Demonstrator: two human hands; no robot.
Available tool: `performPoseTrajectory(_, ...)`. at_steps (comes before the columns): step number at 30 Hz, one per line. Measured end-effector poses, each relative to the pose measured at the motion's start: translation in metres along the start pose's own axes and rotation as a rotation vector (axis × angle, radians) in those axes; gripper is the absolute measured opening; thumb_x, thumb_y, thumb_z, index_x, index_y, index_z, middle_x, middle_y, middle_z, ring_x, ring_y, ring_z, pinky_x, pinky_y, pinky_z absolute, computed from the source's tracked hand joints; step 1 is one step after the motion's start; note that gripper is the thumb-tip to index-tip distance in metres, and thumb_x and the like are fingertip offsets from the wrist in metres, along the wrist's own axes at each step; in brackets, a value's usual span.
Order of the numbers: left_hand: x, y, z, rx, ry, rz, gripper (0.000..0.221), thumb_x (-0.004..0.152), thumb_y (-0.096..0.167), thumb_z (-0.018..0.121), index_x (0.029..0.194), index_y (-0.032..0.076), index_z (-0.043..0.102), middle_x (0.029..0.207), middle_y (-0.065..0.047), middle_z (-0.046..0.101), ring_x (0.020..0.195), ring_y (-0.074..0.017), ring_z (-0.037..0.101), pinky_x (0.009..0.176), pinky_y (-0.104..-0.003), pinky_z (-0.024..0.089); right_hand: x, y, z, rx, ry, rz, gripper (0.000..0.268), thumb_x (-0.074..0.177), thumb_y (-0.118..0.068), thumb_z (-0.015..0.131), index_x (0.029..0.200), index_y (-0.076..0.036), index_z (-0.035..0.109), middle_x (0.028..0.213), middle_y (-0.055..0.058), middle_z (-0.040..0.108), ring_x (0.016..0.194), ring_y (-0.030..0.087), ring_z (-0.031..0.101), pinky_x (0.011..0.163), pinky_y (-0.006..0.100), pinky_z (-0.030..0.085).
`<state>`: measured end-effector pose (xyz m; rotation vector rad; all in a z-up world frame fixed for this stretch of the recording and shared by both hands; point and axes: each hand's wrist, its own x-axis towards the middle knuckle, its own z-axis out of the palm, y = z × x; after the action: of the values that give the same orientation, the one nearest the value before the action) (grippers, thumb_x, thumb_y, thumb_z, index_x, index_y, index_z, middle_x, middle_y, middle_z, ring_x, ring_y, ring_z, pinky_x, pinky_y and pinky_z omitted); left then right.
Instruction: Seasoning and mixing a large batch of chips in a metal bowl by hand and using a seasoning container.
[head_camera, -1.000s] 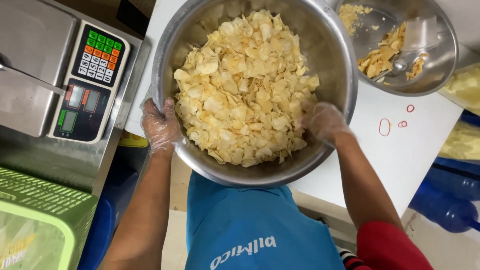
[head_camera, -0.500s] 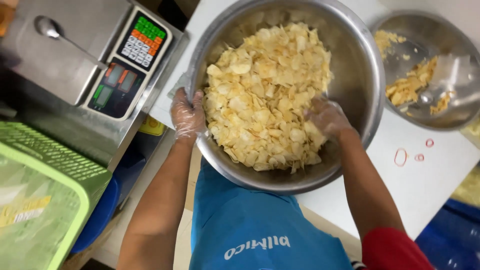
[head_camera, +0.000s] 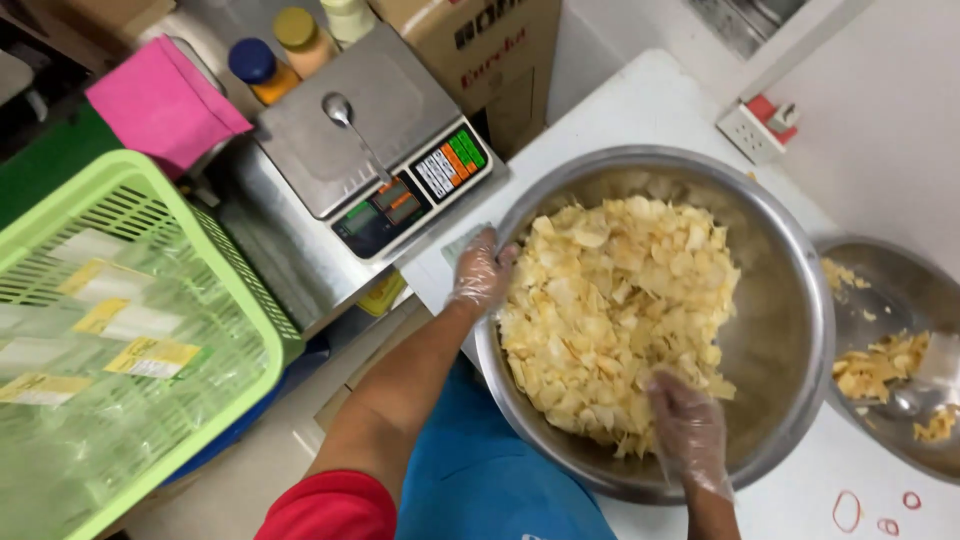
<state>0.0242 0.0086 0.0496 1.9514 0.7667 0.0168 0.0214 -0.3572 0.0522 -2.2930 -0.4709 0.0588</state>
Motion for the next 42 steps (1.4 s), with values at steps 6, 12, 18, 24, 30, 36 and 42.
performPoseTrajectory(6, 0.013, -0.006, -0.003, -0.095, -0.113, -0.037, 0.024, 0.105, 0.031, 0.048, 0.113, 0.01, 0.056, 0.092, -0.01, 0.06, 0.081, -0.0268, 0.062, 0.069, -0.044, 0.055, 0.026, -0.088, 0.011, -0.223, -0.31, 0.606, 0.044, 0.092, -0.036, 0.067, 0.131, -0.017, 0.072, 0.157, -0.002, 0.053, 0.124, 0.022, 0.066, 0.105, 0.037, 0.055)
performPoseTrajectory(12, 0.032, -0.052, 0.026, -0.107, -0.064, 0.137, 0.035, 0.099, 0.031, 0.052, 0.124, 0.008, 0.057, 0.095, -0.015, 0.069, 0.083, -0.0326, 0.068, 0.073, -0.044, 0.056, 0.058, -0.14, 0.029, -0.192, -0.513, 0.778, 0.049, 0.098, -0.036, 0.059, 0.145, -0.021, 0.057, 0.169, -0.004, 0.031, 0.129, 0.029, 0.062, 0.118, 0.055, 0.042)
performPoseTrajectory(18, 0.039, -0.053, -0.019, 0.044, -0.237, 0.041, 0.067, 0.098, 0.052, 0.049, 0.147, 0.006, 0.051, 0.143, -0.022, 0.058, 0.13, -0.0389, 0.057, 0.108, -0.05, 0.047, 0.051, -0.154, 0.038, 0.056, -0.386, 0.793, 0.051, 0.095, -0.033, 0.061, 0.142, -0.014, 0.059, 0.155, 0.012, 0.052, 0.132, 0.035, 0.06, 0.106, 0.05, 0.055)
performPoseTrajectory(24, 0.074, -0.04, -0.118, -0.017, 0.133, 0.313, 0.023, 0.096, 0.041, 0.065, 0.097, 0.018, 0.069, 0.074, 0.003, 0.065, 0.07, -0.0161, 0.063, 0.069, -0.036, 0.049, 0.028, -0.111, 0.058, 0.02, -0.286, 0.86, 0.055, 0.091, -0.036, 0.065, 0.138, -0.009, 0.064, 0.168, 0.001, 0.037, 0.124, 0.036, 0.065, 0.104, 0.046, 0.055)
performPoseTrajectory(30, 0.135, 0.006, -0.223, -0.235, 0.185, 0.26, 0.023, 0.096, 0.02, 0.067, 0.079, 0.019, 0.051, 0.1, -0.006, 0.071, 0.103, -0.0236, 0.072, 0.078, -0.038, 0.057, 0.032, -0.097, 0.071, -0.138, -0.333, 0.859, 0.057, 0.091, -0.043, 0.065, 0.14, -0.014, 0.066, 0.151, 0.002, 0.06, 0.124, 0.026, 0.069, 0.11, 0.033, 0.049)
performPoseTrajectory(36, 0.263, -0.009, -0.283, 0.095, 0.391, 0.287, 0.02, 0.091, 0.033, 0.077, 0.1, 0.017, 0.069, 0.083, 0.002, 0.065, 0.076, -0.0173, 0.061, 0.07, -0.038, 0.048, 0.029, -0.102, 0.08, -0.053, -0.233, 0.971, 0.053, 0.09, -0.03, 0.072, 0.14, -0.012, 0.066, 0.144, 0.01, 0.067, 0.123, 0.033, 0.071, 0.107, 0.042, 0.057)
performPoseTrajectory(42, 0.37, -0.013, -0.292, 0.499, 0.184, 0.225, 0.055, 0.089, 0.028, 0.072, 0.138, 0.008, 0.056, 0.12, -0.025, 0.06, 0.113, -0.0436, 0.058, 0.096, -0.051, 0.047, -0.039, 0.029, 0.088, -0.309, -0.42, 0.661, 0.071, 0.08, -0.055, 0.07, 0.143, -0.024, 0.061, 0.117, -0.009, 0.085, 0.119, 0.008, 0.076, 0.108, 0.025, 0.059)
